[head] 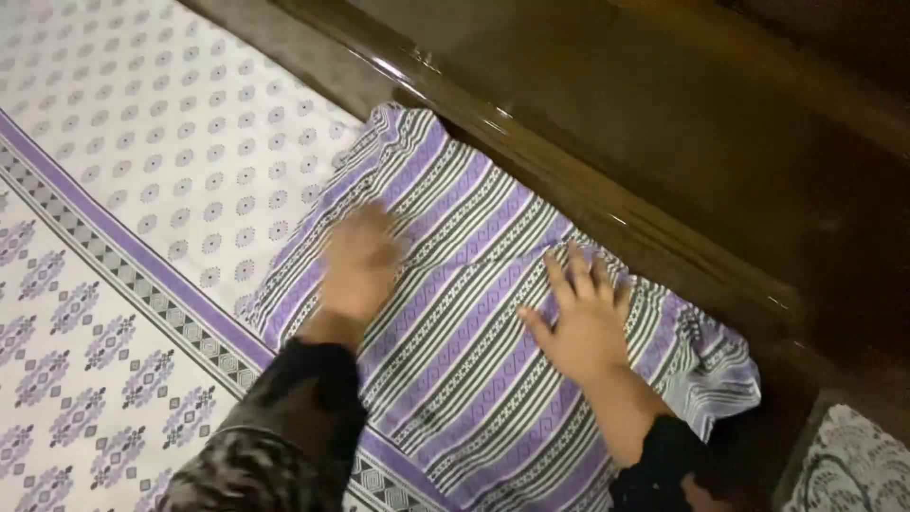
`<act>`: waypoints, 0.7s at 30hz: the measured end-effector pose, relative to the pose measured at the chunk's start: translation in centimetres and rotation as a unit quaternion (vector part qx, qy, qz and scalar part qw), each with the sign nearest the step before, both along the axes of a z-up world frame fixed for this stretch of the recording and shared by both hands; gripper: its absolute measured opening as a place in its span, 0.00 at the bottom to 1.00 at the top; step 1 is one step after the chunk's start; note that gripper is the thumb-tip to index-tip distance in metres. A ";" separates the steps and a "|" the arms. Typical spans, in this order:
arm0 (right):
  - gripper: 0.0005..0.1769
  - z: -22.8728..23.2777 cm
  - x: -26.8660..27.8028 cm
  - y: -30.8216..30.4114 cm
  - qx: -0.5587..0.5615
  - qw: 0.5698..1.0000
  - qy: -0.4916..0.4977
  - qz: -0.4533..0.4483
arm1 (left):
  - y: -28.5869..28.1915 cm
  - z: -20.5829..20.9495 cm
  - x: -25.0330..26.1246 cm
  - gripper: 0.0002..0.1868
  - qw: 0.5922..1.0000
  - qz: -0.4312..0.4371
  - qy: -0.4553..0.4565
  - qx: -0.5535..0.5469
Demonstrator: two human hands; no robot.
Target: The person places a purple striped pillow on a bed, then walks to a nearby chair to pick up a patterned pillow and a decorative pillow, placing them on the bed. The person briefly touches a wall switch before returning to the chair.
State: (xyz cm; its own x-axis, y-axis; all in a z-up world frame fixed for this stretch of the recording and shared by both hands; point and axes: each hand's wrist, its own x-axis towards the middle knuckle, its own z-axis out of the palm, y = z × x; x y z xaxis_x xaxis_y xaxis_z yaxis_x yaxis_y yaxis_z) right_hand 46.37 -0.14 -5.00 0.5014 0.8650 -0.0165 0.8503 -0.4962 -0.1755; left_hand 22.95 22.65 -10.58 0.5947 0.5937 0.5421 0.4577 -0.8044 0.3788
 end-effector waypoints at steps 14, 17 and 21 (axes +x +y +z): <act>0.50 -3.5 3.8 -2.7 -0.037 0.999 0.007 -0.023 | 6.0 5.4 4.0 0.36 0.809 0.241 0.369 -0.390; 0.47 -5.1 4.0 -2.4 -0.035 0.998 0.025 -0.041 | 6.9 4.3 3.1 0.35 0.793 0.261 0.359 -0.417; 0.42 -4.1 2.9 -1.8 -0.025 0.998 0.027 -0.053 | 7.3 2.0 3.7 0.32 0.845 0.294 0.352 -0.275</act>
